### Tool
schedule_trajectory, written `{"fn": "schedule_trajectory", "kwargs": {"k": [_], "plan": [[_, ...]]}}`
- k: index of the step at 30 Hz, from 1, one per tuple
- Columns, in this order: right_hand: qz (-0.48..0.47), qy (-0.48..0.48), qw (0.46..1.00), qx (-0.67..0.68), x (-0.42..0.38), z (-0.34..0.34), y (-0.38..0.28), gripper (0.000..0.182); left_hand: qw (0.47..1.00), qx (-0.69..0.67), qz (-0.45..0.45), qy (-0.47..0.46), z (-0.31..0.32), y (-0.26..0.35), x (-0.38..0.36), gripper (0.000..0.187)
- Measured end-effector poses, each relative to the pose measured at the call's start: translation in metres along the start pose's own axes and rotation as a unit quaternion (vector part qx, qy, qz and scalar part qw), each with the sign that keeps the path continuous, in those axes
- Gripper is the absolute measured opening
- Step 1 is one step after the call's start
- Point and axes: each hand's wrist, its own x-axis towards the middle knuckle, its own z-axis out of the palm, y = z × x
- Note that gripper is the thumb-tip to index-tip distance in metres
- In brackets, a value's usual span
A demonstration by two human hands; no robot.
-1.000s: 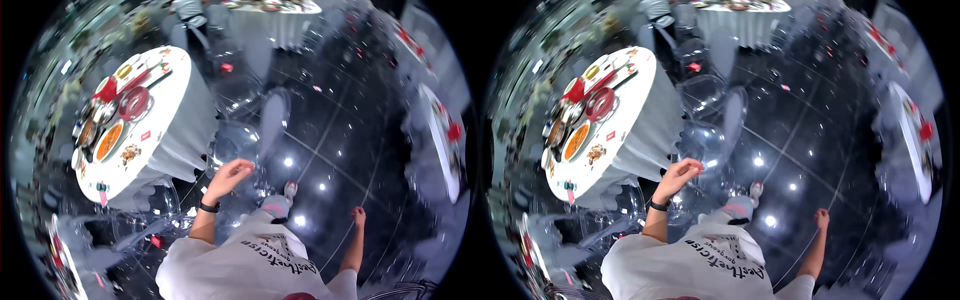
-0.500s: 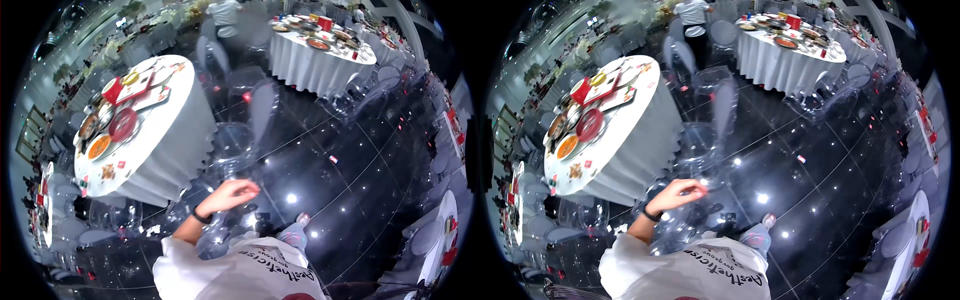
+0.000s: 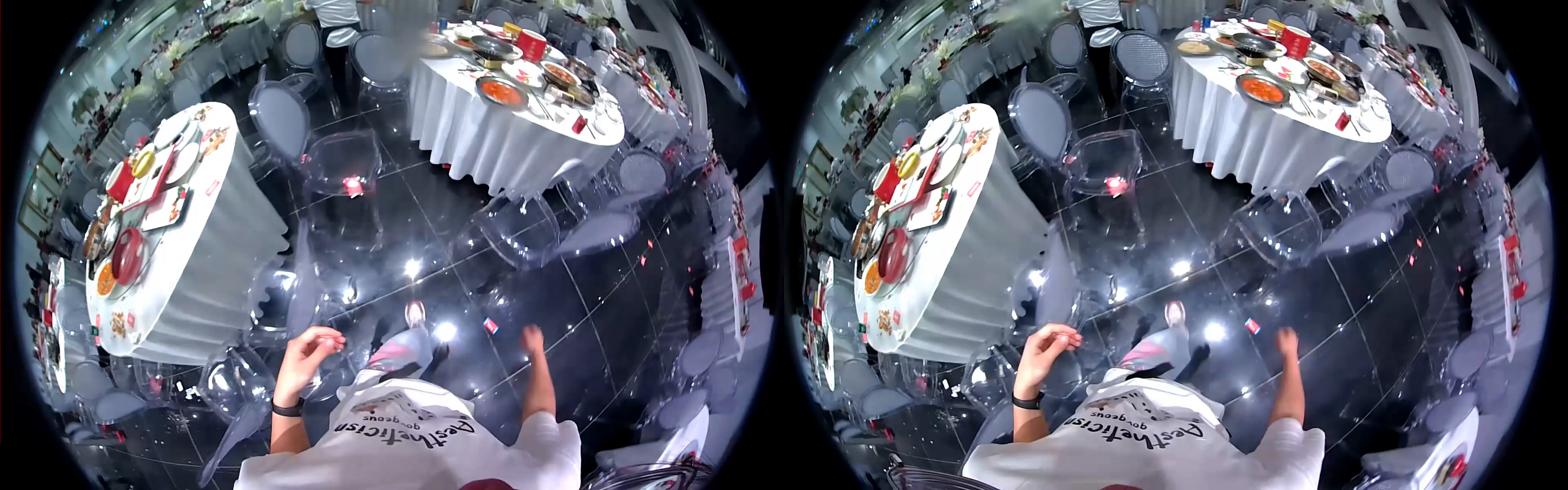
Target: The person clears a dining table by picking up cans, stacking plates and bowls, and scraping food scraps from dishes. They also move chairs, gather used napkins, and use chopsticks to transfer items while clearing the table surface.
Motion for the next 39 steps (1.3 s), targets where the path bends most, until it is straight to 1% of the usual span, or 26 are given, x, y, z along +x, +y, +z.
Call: {"fn": "schedule_trajectory", "kwargs": {"k": [1, 2, 4, 5, 6, 7, 9, 11, 14, 15, 16, 18, 20, 21, 24, 25, 27, 28, 29, 31, 32, 33, 34, 36, 37, 39], "plan": [[0.004, -0.021, 0.995, 0.095, 0.071, -0.001, -0.058, 0.016, 1.000, -0.012, -0.008, 0.018, 0.009, 0.001, 0.036, 0.017], [-0.051, -0.026, 0.993, 0.101, 0.127, -0.009, -0.119, 0.013, 0.999, -0.024, -0.012, 0.034, 0.018, 0.002, 0.078, 0.017], [-0.063, -0.078, 0.976, 0.196, 0.178, -0.030, -0.255, 0.020, 0.999, -0.031, -0.008, 0.032, 0.032, 0.002, 0.170, 0.017], [-0.064, -0.110, 0.965, 0.231, 0.200, -0.037, -0.305, 0.021, 0.999, -0.026, -0.004, 0.037, 0.040, 0.005, 0.219, 0.017], [-0.065, -0.148, 0.952, 0.258, 0.222, -0.041, -0.340, 0.022, 0.999, -0.023, -0.007, 0.043, 0.050, 0.005, 0.264, 0.017], [-0.057, -0.188, 0.939, 0.283, 0.241, -0.048, -0.370, 0.022, 1.000, -0.003, 0.006, 0.029, 0.056, 0.006, 0.309, 0.018], [-0.028, -0.256, 0.906, 0.337, 0.290, -0.059, -0.400, 0.024, 0.998, -0.059, -0.008, -0.027, 0.081, 0.033, 0.387, 0.020], [0.008, -0.286, 0.881, 0.376, 0.338, -0.063, -0.414, 0.026, 0.995, -0.062, -0.026, -0.069, 0.096, 0.041, 0.453, 0.020], [0.035, -0.207, 0.931, 0.299, 0.412, -0.048, -0.437, 0.024, 0.991, -0.056, -0.054, -0.110, 0.106, 0.046, 0.542, 0.021], [0.046, -0.212, 0.936, 0.279, 0.442, -0.043, -0.448, 0.023, 0.990, -0.049, -0.073, -0.109, 0.108, 0.050, 0.571, 0.021], [0.054, -0.218, 0.940, 0.259, 0.476, -0.038, -0.461, 0.022, 0.991, -0.049, -0.072, -0.105, 0.109, 0.053, 0.600, 0.021], [0.033, -0.251, 0.941, 0.223, 0.559, -0.018, -0.483, 0.021, 0.994, -0.031, -0.085, -0.068, 0.104, 0.057, 0.654, 0.021], [-0.006, -0.296, 0.938, 0.181, 0.672, 0.013, -0.510, 0.021, 0.997, -0.013, -0.074, -0.004, 0.101, 0.067, 0.710, 0.019], [-0.025, -0.302, 0.939, 0.161, 0.732, 0.029, -0.536, 0.019, 0.995, -0.006, -0.096, 0.039, 0.099, 0.067, 0.743, 0.020], [-0.096, -0.256, 0.953, 0.134, 0.884, 0.075, -0.626, 0.021, 0.980, -0.018, -0.123, 0.158, 0.095, 0.064, 0.848, 0.021], [-0.125, -0.231, 0.958, 0.117, 0.926, 0.085, -0.656, 0.022, 0.974, -0.021, -0.132, 0.181, 0.098, 0.064, 0.889, 0.021], [-0.168, -0.217, 0.958, 0.080, 0.993, 0.095, -0.703, 0.022, 0.968, -0.015, -0.133, 0.212, 0.109, 0.060, 0.967, 0.021], [-0.169, -0.218, 0.958, 0.084, 1.008, 0.096, -0.720, 0.022, 0.969, -0.070, -0.132, 0.198, 0.121, 0.064, 1.005, 0.021], [-0.169, -0.219, 0.957, 0.088, 1.023, 0.097, -0.737, 0.022, 0.971, -0.085, -0.135, 0.175, 0.133, 0.069, 1.043, 0.021], [-0.138, -0.242, 0.952, 0.127, 1.048, 0.107, -0.751, 0.021, 0.983, -0.058, -0.134, 0.112, 0.154, 0.079, 1.121, 0.020], [-0.109, -0.272, 0.943, 0.158, 1.059, 0.112, -0.753, 0.020, 0.988, -0.033, -0.127, 0.083, 0.162, 0.083, 1.161, 0.019], [-0.114, -0.286, 0.938, 0.160, 1.064, 0.115, -0.755, 0.019, 0.992, 0.004, -0.113, 0.056, 0.169, 0.085, 1.203, 0.019], [-0.091, -0.297, 0.936, 0.169, 1.061, 0.115, -0.761, 0.019, 0.994, 0.049, -0.091, 0.032, 0.176, 0.086, 1.247, 0.019], [-0.011, -0.319, 0.925, 0.208, 1.054, 0.113, -0.780, 0.019, 0.985, 0.168, -0.031, -0.011, 0.193, 0.082, 1.338, 0.018], [0.033, -0.321, 0.916, 0.238, 1.054, 0.118, -0.786, 0.019, 0.970, 0.241, 0.007, -0.033, 0.203, 0.076, 1.386, 0.018], [0.091, -0.327, 0.891, 0.302, 1.058, 0.139, -0.781, 0.021, 0.920, 0.374, 0.083, -0.078, 0.230, 0.063, 1.468, 0.017]]}}
